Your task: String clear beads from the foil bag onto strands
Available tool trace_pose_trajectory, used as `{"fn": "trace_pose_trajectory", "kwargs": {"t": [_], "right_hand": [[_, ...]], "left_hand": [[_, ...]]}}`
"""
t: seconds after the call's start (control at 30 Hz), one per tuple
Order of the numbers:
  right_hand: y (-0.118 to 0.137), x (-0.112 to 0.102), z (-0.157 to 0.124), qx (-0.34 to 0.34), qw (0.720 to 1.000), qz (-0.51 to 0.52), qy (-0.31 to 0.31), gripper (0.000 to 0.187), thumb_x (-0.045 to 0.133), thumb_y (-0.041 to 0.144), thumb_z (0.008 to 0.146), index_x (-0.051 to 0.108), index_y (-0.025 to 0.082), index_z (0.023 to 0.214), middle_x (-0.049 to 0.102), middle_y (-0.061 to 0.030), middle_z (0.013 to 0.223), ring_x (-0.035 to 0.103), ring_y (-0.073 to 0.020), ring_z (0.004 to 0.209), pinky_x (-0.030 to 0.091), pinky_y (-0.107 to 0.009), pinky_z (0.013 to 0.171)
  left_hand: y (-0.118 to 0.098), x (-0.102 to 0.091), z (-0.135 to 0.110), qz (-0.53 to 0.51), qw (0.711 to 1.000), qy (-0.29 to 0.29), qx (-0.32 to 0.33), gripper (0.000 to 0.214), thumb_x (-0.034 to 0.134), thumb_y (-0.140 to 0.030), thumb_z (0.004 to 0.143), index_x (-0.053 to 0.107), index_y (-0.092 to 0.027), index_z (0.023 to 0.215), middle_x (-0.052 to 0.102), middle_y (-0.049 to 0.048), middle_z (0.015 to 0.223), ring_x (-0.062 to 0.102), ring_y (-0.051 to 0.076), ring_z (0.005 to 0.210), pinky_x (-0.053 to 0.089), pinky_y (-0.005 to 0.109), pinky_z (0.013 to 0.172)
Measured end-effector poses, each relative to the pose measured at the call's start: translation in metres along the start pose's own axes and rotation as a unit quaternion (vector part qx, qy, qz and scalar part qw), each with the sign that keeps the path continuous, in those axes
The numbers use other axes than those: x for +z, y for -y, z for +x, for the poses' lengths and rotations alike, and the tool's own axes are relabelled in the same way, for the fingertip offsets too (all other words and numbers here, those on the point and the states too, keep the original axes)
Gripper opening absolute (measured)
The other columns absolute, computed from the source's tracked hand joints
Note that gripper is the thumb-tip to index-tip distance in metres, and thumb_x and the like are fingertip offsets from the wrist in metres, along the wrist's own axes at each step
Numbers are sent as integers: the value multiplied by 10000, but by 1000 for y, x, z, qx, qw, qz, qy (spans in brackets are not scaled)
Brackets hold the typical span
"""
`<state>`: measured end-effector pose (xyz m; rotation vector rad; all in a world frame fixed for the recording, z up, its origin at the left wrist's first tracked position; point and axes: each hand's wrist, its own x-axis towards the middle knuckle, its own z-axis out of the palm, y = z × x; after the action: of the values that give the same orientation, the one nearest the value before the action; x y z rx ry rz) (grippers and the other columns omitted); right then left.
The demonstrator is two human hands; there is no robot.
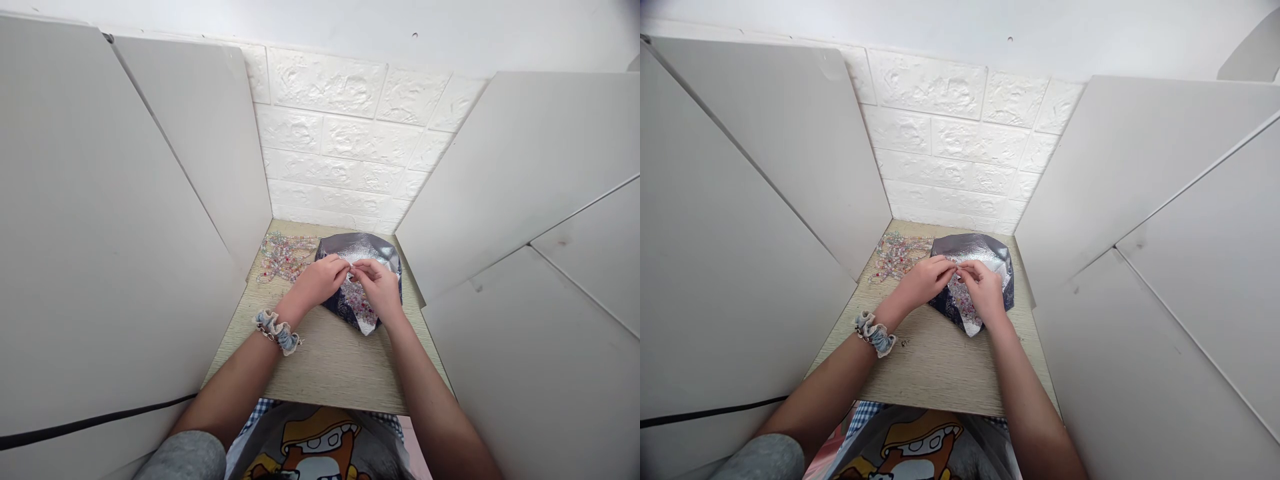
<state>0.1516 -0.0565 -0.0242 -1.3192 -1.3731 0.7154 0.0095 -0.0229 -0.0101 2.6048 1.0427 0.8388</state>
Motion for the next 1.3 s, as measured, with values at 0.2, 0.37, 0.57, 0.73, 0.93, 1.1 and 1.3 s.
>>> {"fn": "trace_pose_trajectory", "kwargs": {"t": [0.2, 0.37, 0.57, 0.73, 0.93, 1.1, 1.3], "right_hand": [[-1, -1, 1, -14, 1000, -24, 14, 174, 512, 323, 697, 584, 191, 785, 636, -19, 701, 604, -155, 631, 490, -302, 619], [-1, -1, 0, -21, 998, -45, 26, 157, 502, 308, 708, 585, 197, 783, 631, -15, 704, 598, -153, 640, 481, -303, 637], [0, -1, 1, -21, 998, -58, 30, 150, 502, 309, 713, 581, 200, 779, 625, -15, 712, 590, -153, 649, 473, -301, 637], [0, -2, 1, -8, 999, -42, 26, 154, 512, 315, 712, 578, 197, 786, 621, -12, 700, 587, -143, 627, 472, -285, 623], [2, -2, 1, 12, 1000, -24, 12, 175, 535, 333, 695, 583, 189, 782, 626, -15, 709, 588, -135, 623, 475, -272, 620], [2, -2, 1, 18, 999, -28, 6, 190, 544, 350, 687, 581, 189, 780, 625, -18, 704, 587, -140, 619, 476, -278, 611], [0, -2, 1, 6, 999, -45, 3, 190, 533, 358, 696, 579, 195, 780, 627, -19, 720, 587, -149, 650, 472, -288, 626]], "left_hand": [[1, 1, 0, 4, 1000, 3, 2, 246, 328, -216, 825, 569, -170, 819, 545, 34, 780, 517, 113, 735, 398, 232, 680], [3, 1, 0, 23, 1000, 8, 7, 260, 306, -232, 836, 559, -168, 834, 550, 33, 788, 516, 115, 736, 397, 233, 677], [3, 1, 0, 10, 1000, 9, 12, 283, 284, -247, 847, 552, -159, 836, 556, 38, 793, 513, 117, 748, 395, 237, 686], [2, -1, 1, -3, 1000, 6, 13, 276, 291, -241, 844, 550, -154, 807, 558, 35, 775, 505, 117, 738, 388, 237, 681], [2, 0, 1, -10, 1000, 1, 5, 251, 311, -227, 832, 544, -156, 773, 551, 24, 753, 502, 113, 721, 384, 231, 666], [2, 0, 0, -15, 1000, -3, 0, 239, 320, -226, 827, 546, -163, 785, 556, 22, 772, 509, 110, 730, 383, 225, 670], [1, -1, 0, -5, 1000, -17, -3, 233, 325, -229, 826, 547, -163, 798, 552, 20, 758, 503, 106, 710, 377, 220, 649]]}}
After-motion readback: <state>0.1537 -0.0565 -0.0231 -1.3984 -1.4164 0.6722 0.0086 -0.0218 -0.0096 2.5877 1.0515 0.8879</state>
